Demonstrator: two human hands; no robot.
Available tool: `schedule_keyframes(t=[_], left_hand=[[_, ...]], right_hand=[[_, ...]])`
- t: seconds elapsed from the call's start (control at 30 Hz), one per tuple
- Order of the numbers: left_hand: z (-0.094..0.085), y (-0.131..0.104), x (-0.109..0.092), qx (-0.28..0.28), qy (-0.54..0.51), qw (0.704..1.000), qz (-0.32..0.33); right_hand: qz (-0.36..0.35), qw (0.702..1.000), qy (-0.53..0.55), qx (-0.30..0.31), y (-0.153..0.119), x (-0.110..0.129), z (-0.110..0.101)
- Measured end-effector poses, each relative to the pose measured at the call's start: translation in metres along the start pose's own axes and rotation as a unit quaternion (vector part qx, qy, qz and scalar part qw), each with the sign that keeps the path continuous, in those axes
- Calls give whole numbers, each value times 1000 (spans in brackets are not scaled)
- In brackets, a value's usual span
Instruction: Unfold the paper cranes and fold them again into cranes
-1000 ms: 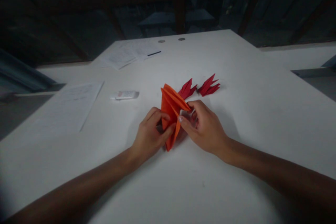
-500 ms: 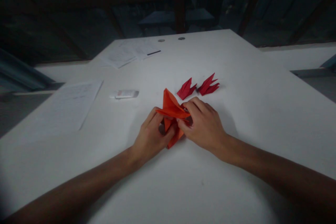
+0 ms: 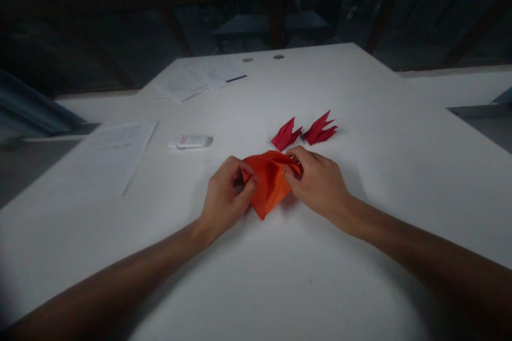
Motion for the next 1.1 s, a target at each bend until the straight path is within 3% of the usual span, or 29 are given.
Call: schedule_keyframes(t=[0.17,0.3,0.5,0.67,0.93,1.1], left_hand=[[-2,0,-1,11,-38,999,-26],[-6,4,4,8,-76,996,-34],[-15,16,14,63,37,997,0],[-21,22,13,111,86,990,11],[-16,18,19,110,122,986,15],[-14,13,15,142,199,961,132]], right_hand=[[-37,999,-18,-1,-1,-7,2],[-115,992,41,-11,-5,-14,4],[-179,981,78,19,-9,-24,9],[-171,977,118,39,-5,-29,10],[-135,980,135,61,-3,-26,5],[-136,986,37,91,-2,-26,12]])
Point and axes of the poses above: each hand's wrist, its own y-axis towards the middle knuckle, its own z-axis out of the palm, x = y × z, the point moved 1 cm from there along y, towards the middle knuckle, and after that the axes turned 6 degrees about -z, right-handed, at the moved point
